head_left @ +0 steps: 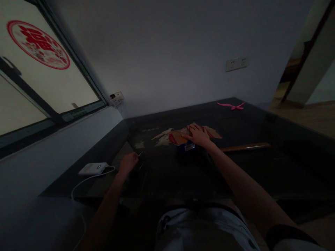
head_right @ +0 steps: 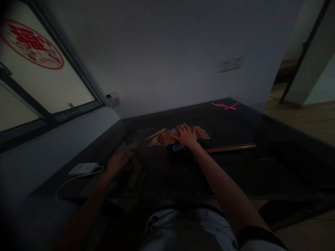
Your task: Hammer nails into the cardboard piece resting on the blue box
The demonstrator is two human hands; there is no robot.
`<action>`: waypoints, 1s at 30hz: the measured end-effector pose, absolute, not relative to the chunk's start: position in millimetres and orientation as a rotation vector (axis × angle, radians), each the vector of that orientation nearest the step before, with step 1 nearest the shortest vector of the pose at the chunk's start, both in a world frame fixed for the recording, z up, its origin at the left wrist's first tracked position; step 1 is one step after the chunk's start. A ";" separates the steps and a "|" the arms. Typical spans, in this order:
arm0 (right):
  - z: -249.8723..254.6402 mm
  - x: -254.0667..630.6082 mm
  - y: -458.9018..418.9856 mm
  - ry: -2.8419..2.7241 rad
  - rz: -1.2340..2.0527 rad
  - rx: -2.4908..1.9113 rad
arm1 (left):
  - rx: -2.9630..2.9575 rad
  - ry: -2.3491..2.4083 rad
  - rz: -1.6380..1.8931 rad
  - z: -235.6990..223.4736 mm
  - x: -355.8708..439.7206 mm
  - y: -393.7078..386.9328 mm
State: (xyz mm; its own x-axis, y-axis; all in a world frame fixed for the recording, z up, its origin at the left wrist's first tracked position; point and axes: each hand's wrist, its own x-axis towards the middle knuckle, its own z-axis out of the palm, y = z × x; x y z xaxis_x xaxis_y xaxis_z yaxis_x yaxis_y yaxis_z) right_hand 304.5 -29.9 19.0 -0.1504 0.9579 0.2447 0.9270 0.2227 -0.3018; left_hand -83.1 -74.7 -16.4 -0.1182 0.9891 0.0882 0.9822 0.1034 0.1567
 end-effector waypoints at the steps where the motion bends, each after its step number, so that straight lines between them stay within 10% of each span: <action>1: 19.1 304.6 -30.0 -2.125 0.110 -1.744 | 2.021 2.273 0.318 -16.8 -83.3 -73.1; 18: 17.5 305.2 -30.7 -2.115 0.118 -1.742 | 2.685 1.504 0.314 -21.9 -96.1 -67.4; 30: 14.6 306.4 -28.2 -2.113 0.126 -1.738 | 2.569 1.864 0.225 -19.1 -31.9 -64.9</action>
